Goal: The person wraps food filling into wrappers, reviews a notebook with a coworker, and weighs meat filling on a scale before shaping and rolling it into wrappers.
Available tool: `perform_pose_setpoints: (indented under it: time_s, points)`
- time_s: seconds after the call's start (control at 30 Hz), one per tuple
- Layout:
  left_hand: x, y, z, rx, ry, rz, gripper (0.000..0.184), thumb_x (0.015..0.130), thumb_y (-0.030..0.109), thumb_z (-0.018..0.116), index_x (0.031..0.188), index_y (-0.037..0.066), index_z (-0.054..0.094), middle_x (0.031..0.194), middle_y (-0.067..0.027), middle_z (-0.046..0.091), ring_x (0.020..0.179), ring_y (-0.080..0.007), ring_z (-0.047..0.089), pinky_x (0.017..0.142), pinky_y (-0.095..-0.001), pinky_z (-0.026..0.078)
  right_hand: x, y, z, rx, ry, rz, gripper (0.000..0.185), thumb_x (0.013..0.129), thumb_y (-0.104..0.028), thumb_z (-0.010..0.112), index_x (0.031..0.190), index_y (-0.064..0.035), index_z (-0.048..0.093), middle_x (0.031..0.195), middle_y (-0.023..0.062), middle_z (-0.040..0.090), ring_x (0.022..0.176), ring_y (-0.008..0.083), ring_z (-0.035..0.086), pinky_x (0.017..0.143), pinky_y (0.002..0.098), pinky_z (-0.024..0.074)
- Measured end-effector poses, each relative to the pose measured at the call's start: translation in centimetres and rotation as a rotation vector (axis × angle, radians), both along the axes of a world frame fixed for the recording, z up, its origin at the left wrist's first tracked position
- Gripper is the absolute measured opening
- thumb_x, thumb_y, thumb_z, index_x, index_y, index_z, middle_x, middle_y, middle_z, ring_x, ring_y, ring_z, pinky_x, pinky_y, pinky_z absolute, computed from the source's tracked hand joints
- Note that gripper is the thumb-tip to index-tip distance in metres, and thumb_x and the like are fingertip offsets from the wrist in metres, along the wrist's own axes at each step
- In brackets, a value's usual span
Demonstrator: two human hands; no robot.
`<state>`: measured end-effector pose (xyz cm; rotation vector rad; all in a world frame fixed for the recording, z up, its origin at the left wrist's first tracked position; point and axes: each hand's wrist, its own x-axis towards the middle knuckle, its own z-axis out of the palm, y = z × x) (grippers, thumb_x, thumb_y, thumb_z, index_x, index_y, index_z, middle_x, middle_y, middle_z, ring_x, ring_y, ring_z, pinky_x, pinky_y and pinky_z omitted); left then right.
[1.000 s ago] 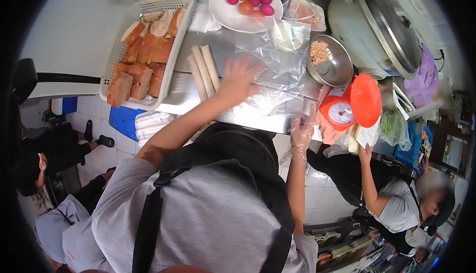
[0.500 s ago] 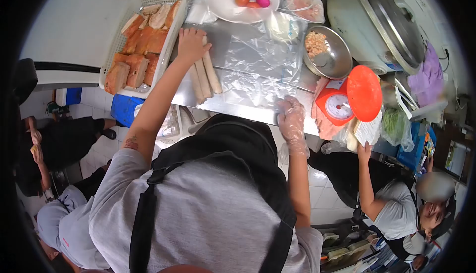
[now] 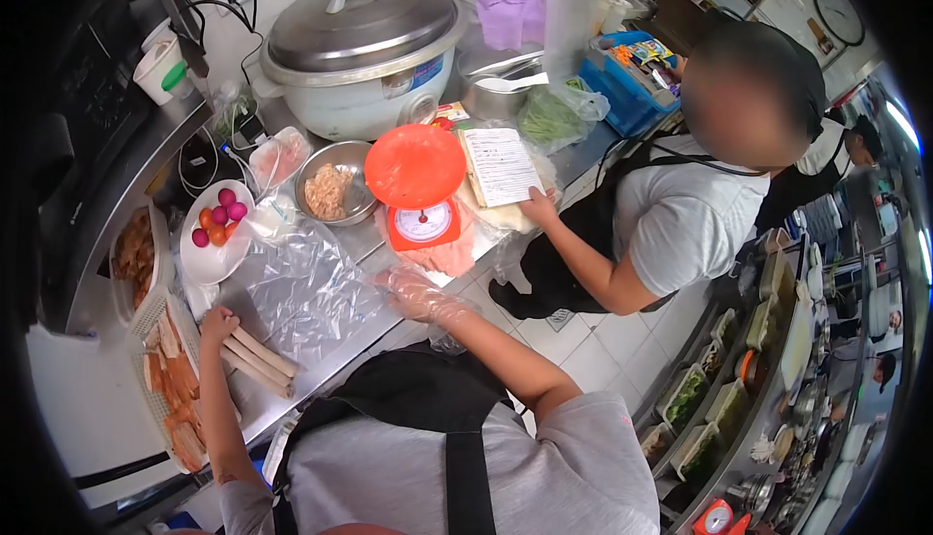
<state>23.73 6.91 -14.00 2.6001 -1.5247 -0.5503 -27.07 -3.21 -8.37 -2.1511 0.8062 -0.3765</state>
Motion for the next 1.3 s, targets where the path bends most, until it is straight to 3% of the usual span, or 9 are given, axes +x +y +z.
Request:
perform_pose_setpoints:
  time_s: [0.23, 0.37, 0.5, 0.7, 0.87, 0.97, 1.07, 1.13, 1.3]
  points:
    - [-4.7, 0.0, 1.3, 0.214, -0.479, 0.078, 0.053, 0.068, 0.041, 0.067, 0.105, 0.004, 0.065, 0.113, -0.0156, 0.062, 0.105, -0.0303, 0.059, 0.093, -0.0468, 0.038, 0.2, -0.1, -1.3, -0.007, -0.063, 0.057, 0.046, 0.08, -0.011, 0.054, 0.126, -0.0097, 0.055, 0.113, 0.0202, 0.056, 0.109, 0.0357, 0.051, 0.098, 0.0445, 0.0377]
    - [-3.2, -0.5, -0.5, 0.286, -0.395, 0.092, 0.057, 0.069, 0.043, 0.067, 0.111, 0.004, 0.063, 0.113, -0.0139, 0.061, 0.107, -0.0291, 0.059, 0.094, -0.0454, 0.036, 0.8, -0.5, -0.8, 0.023, -0.077, 0.124, 0.043, 0.081, -0.011, 0.055, 0.124, -0.009, 0.057, 0.113, 0.0199, 0.058, 0.11, 0.0357, 0.052, 0.098, 0.0437, 0.0382]
    - [-8.7, -0.1, 5.5, -0.015, -0.4, 0.238, 0.032, 0.069, 0.023, 0.073, 0.096, 0.007, 0.064, 0.094, -0.0137, 0.066, 0.094, -0.0317, 0.064, 0.086, -0.0384, 0.05, 2.1, 0.1, 0.6, 0.076, -0.118, 0.088, 0.039, 0.081, -0.01, 0.056, 0.12, -0.0068, 0.059, 0.113, 0.0192, 0.06, 0.109, 0.0337, 0.054, 0.097, 0.0414, 0.04]
    - [-13.8, 1.3, 6.9, 0.093, -0.383, 0.38, 0.057, 0.072, 0.017, 0.073, 0.122, 0.008, 0.049, 0.119, -0.0176, 0.051, 0.111, -0.0336, 0.053, 0.089, -0.0436, 0.048, 4.6, 0.8, -0.4, 0.151, -0.202, 0.089, 0.036, 0.081, -0.008, 0.056, 0.117, -0.0059, 0.061, 0.109, 0.0182, 0.063, 0.106, 0.0309, 0.058, 0.094, 0.0389, 0.0428]
    - [-11.9, 1.6, 2.0, -0.111, -0.362, 0.32, 0.064, 0.073, 0.018, 0.073, 0.13, 0.012, 0.045, 0.119, -0.018, 0.051, 0.115, -0.0344, 0.05, 0.09, -0.0454, 0.047, 4.6, 3.4, -3.3, 0.209, -0.221, 0.131, 0.035, 0.084, -0.012, 0.056, 0.118, -0.0123, 0.062, 0.109, 0.0152, 0.063, 0.103, 0.0301, 0.059, 0.093, 0.0389, 0.0446]
    - [-11.8, 1.4, 0.8, -0.191, -0.257, 0.351, 0.073, 0.07, 0.021, 0.074, 0.135, 0.013, 0.043, 0.136, -0.0232, 0.043, 0.128, -0.0389, 0.039, 0.102, -0.0452, 0.039, 3.6, 4.0, -4.4, 0.084, -0.16, 0.114, 0.028, 0.089, -0.015, 0.054, 0.115, -0.008, 0.062, 0.108, 0.013, 0.064, 0.104, 0.0265, 0.058, 0.092, 0.0378, 0.0446]
    - [-14.3, 2.8, 3.7, -0.301, -0.246, 0.285, 0.077, 0.066, 0.02, 0.074, 0.136, 0.01, 0.042, 0.128, -0.0244, 0.049, 0.123, -0.0395, 0.042, 0.103, -0.0467, 0.035, 1.6, 3.4, -3.4, 0.035, -0.146, 0.033, 0.028, 0.091, -0.02, 0.053, 0.115, -0.0093, 0.063, 0.109, 0.0127, 0.064, 0.106, 0.0286, 0.057, 0.094, 0.0398, 0.0433]
    - [-13.9, 3.2, 0.1, -0.573, -0.166, 0.175, 0.073, 0.069, 0.009, 0.07, 0.136, 0.009, 0.043, 0.125, -0.024, 0.05, 0.124, -0.0404, 0.04, 0.102, -0.0456, 0.035, -1.5, 3.3, -1.7, 0.001, -0.178, -0.153, 0.028, 0.092, -0.022, 0.053, 0.116, -0.0096, 0.063, 0.111, 0.0118, 0.064, 0.106, 0.0269, 0.058, 0.093, 0.0387, 0.044]
    - [-24.3, -2.3, 7.3, -0.791, 0.391, -0.148, 0.043, 0.077, -0.001, 0.061, 0.12, 0.005, 0.058, 0.1, -0.0078, 0.059, 0.085, -0.0174, 0.055, 0.072, -0.0303, 0.045, -6.8, 6.6, -1.0, 0.107, -0.257, -0.58, 0.031, 0.092, -0.023, 0.05, 0.118, -0.0112, 0.062, 0.116, 0.0142, 0.062, 0.104, 0.0275, 0.058, 0.092, 0.0382, 0.0441]
